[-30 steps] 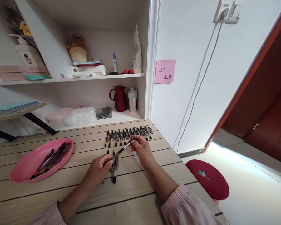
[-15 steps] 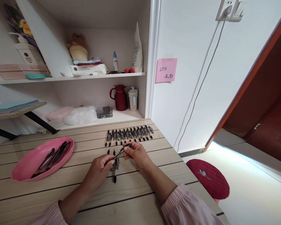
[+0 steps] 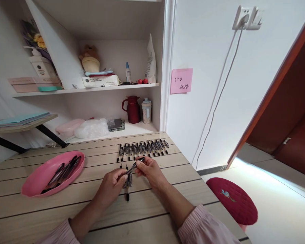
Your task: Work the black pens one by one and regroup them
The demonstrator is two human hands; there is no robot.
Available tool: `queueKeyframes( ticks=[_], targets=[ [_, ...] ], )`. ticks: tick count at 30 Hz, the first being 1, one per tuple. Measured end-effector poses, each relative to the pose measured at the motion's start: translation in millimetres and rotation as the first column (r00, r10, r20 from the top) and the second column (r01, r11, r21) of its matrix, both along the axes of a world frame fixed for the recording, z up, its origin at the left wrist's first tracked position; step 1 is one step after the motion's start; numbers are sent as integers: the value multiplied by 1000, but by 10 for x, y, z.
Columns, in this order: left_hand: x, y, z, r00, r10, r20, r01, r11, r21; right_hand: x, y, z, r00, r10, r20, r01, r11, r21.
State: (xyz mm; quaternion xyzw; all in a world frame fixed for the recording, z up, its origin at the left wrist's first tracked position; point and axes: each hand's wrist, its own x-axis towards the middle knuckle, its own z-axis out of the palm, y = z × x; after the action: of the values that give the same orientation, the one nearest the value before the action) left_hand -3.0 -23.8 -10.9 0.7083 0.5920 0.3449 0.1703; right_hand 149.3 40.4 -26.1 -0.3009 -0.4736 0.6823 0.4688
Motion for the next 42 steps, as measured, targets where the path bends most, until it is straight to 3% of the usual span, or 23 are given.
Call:
queueKeyframes(
  ticks=[3,6,10,12,14,16,21,25,28,31,34,36,39,42],
  targets=[
    [-74,19,24,994,83,-74,-77,994,80,49,21,3,995,-52,89,50,999,22],
    [-326,28,134,950,258,-177,-238,963,127,81,42,-3,986,-81,149,74,996,48],
    [-955,-13,403,764,582,-277,-540,813,219,67,43,-7,979,-54,198,38,996,84],
    [-1311,-42,502,645,675,-358,-655,730,196,43,37,-5,973,-38,230,18,996,88],
    [-1610,-60,534,561,702,-439,-742,662,110,20,38,-9,967,-40,253,19,996,83],
    [-1810,-64,507,545,669,-505,-782,623,-19,3,47,-23,962,-57,268,36,996,83],
    [-1934,-58,391,570,622,-537,-771,631,-87,-11,88,-105,947,-87,310,54,992,111],
    [-1898,-54,399,558,621,-550,-774,628,-77,-10,116,-175,938,-103,331,49,985,167],
    [-1787,-45,448,535,643,-549,-764,645,10,-5,120,-203,904,-116,411,24,975,222],
    [-1494,-9,442,608,655,-449,-655,733,182,-4,100,-205,833,-175,525,-10,944,330],
    [-1000,29,315,803,486,-346,-455,874,170,-20,65,-196,761,-252,598,-58,891,449],
    [-629,24,190,940,242,-239,-239,970,43,-37,42,-193,734,-280,619,-96,859,502],
    [-178,-31,48,972,82,-219,-94,995,-45,-56,19,-199,744,-301,596,-157,789,594],
    [29,-84,6,952,68,-298,-94,993,-73,-61,4,-203,748,-305,590,-232,712,663]
  ],
)
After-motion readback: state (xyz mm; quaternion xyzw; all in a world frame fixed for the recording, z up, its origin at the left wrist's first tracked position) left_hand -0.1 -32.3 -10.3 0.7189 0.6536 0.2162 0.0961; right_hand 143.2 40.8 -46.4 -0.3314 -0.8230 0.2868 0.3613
